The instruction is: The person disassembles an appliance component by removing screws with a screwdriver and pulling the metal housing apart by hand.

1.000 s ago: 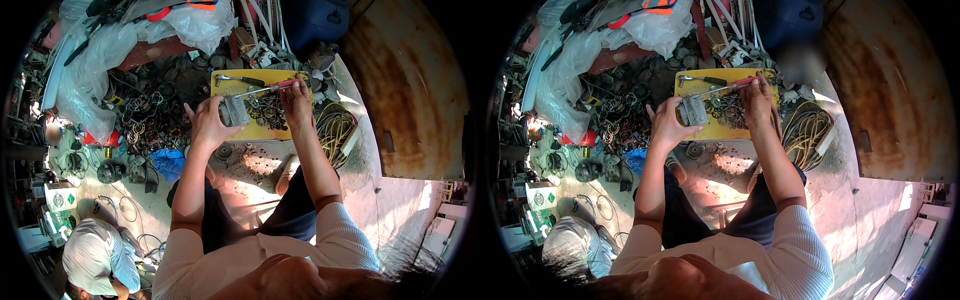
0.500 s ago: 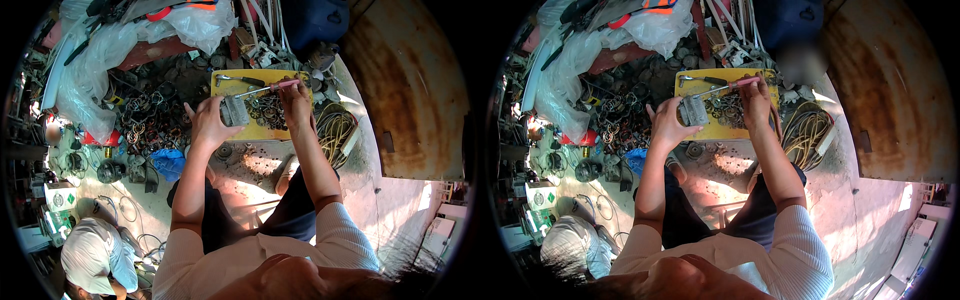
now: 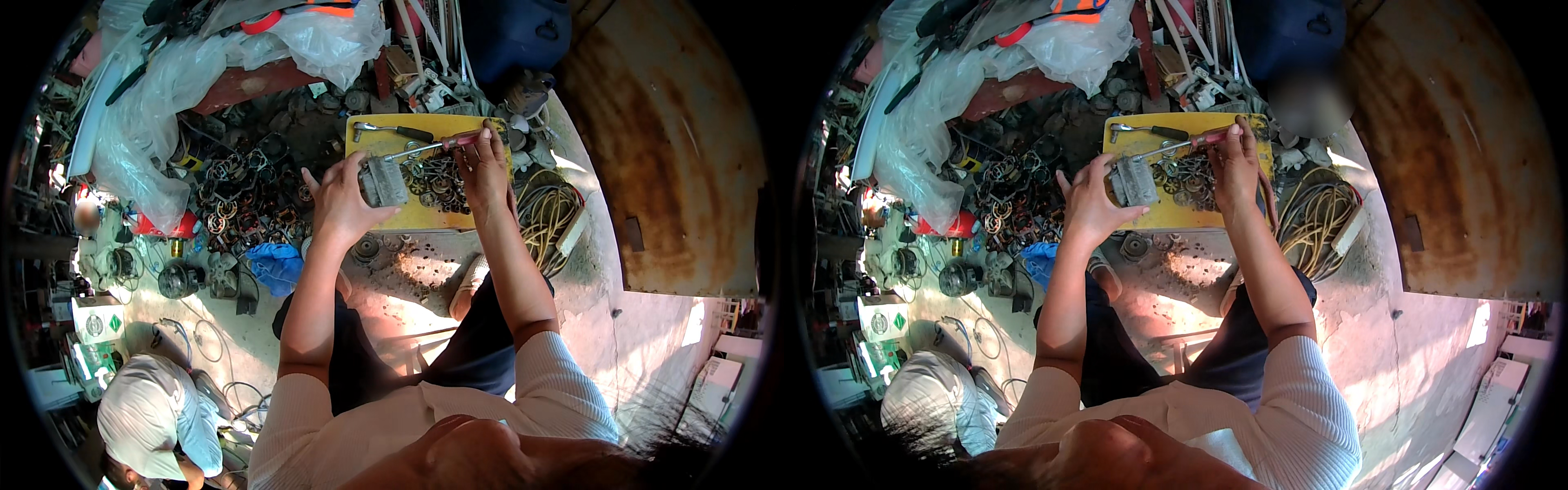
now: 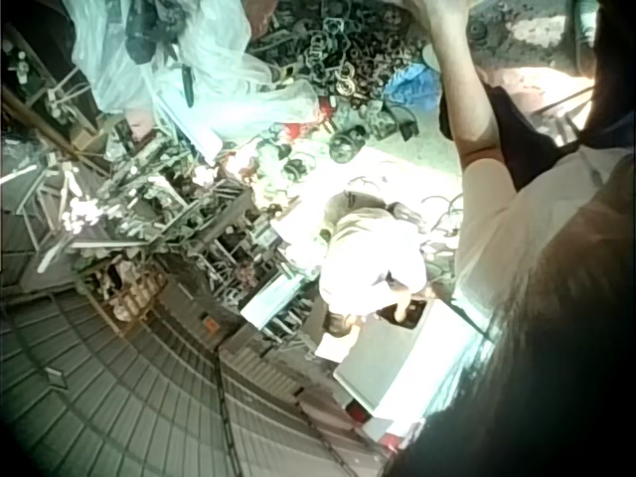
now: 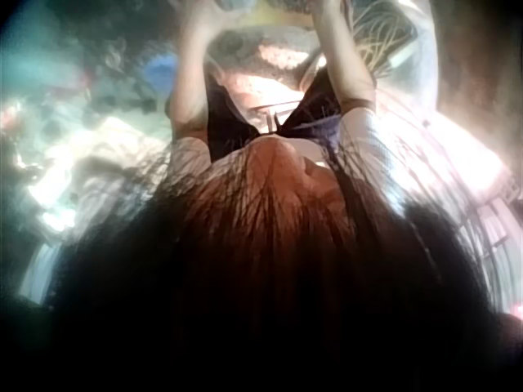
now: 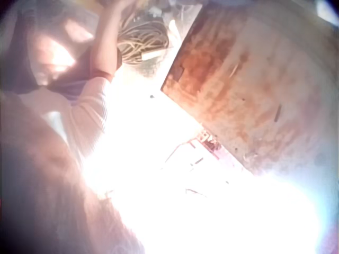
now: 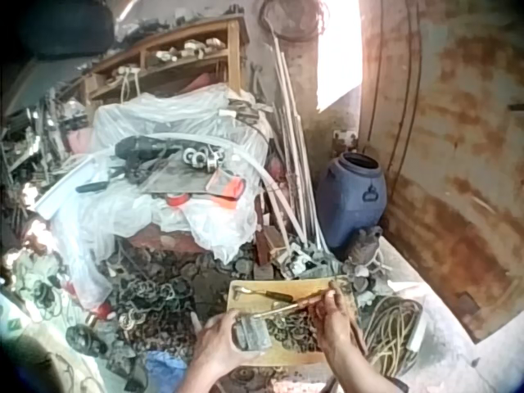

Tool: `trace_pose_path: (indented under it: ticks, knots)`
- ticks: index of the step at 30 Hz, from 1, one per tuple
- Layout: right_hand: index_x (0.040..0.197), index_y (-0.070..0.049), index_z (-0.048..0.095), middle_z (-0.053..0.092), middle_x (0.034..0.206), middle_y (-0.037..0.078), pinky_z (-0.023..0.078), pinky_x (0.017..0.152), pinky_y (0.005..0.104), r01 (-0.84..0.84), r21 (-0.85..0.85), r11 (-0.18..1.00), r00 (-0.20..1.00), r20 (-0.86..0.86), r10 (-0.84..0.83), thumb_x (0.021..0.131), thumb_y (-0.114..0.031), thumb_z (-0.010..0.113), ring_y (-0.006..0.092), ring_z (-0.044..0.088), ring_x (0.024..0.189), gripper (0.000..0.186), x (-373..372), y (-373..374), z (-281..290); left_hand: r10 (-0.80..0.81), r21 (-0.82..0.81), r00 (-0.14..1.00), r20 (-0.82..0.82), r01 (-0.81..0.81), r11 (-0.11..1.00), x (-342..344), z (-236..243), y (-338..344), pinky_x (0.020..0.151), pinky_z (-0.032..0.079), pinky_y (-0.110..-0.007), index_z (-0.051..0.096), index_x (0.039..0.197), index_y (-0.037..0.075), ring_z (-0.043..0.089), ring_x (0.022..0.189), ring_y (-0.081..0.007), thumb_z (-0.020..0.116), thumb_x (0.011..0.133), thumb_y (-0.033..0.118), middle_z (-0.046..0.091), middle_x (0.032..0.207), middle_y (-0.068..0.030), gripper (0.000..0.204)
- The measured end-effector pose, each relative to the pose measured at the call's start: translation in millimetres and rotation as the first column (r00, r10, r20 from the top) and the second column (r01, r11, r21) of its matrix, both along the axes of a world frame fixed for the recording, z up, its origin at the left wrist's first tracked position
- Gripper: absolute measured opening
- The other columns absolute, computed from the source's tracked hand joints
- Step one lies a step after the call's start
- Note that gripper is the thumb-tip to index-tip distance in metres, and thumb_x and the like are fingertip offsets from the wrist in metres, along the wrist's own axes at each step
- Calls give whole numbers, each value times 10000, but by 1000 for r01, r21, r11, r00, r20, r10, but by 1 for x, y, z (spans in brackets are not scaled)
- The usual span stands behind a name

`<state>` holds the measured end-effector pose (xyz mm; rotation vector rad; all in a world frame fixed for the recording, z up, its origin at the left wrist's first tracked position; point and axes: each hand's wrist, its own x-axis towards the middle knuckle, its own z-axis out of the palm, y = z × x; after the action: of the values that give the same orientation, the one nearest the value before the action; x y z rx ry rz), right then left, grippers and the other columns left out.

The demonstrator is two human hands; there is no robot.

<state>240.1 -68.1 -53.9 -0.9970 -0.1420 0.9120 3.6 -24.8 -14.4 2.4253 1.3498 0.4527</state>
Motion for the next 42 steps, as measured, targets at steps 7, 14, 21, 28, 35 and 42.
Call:
trace_pose_path:
  ticks: [7, 14, 21, 28, 35, 42]
  knots:
    - [1375, -222, 489, 603, 1137, -32, 447, 890, 293, -18, 74, 997, 1000, -18, 19, 1004, -321, 575, 95, 584, 1040, 393, 6, 0, -13, -15, 22, 1000, -15, 15, 1000, 1, -2, 1, 1140, 35, -693, 447, 1325, 82, 471, 1295, -312, 880, 569, 463, 595, 1270, -132, 951]
    - [1433, -194, 417, 595, 1234, 16, 462, 954, 356, -19, -34, 999, 999, -36, 17, 1041, -226, 493, 144, 595, 1092, 400, 5, -2, 2, -3, -22, 999, -34, 2, 1000, -1, -2, 1, 1136, 33, -697, 449, 1338, 84, 462, 1302, -303, 873, 576, 477, 593, 1276, -133, 956]
    - [1419, -165, 441, 597, 1209, 30, 489, 870, 314, 1, 115, 993, 998, -60, 6, 1027, -260, 531, 138, 603, 994, 413, 3, 1, -7, -30, 61, 999, 25, 28, 998, -1, -7, 1, 1132, 41, -695, 443, 1345, 91, 484, 1277, -309, 876, 569, 460, 598, 1263, -137, 962]
    - [1390, -190, 455, 618, 1155, 17, 493, 922, 362, -9, 75, 997, 1000, -10, 10, 1022, -261, 540, 147, 621, 1050, 385, 9, 0, -13, -27, 63, 999, 34, 25, 998, 0, -5, 0, 1129, 61, -696, 460, 1332, 93, 502, 1258, -315, 891, 561, 426, 596, 1276, -133, 944]
    - [1411, -156, 437, 620, 1156, 27, 515, 835, 298, 19, 10, 1000, 999, -31, -18, 1020, -211, 546, 132, 624, 998, 410, 2, -1, 1, -9, 46, 998, 56, 6, 999, 0, -4, -2, 1132, 25, -703, 466, 1324, 86, 484, 1278, -299, 874, 575, 461, 606, 1253, -141, 932]
    - [1393, -216, 475, 612, 1149, -23, 490, 870, 327, -5, 149, 989, 999, 51, -3, 998, -259, 591, 119, 598, 1024, 414, 15, 2, -22, -41, 87, 999, 30, 38, 995, 0, -5, 0, 1131, 26, -706, 440, 1341, 87, 491, 1272, -304, 883, 563, 441, 602, 1256, -150, 963]
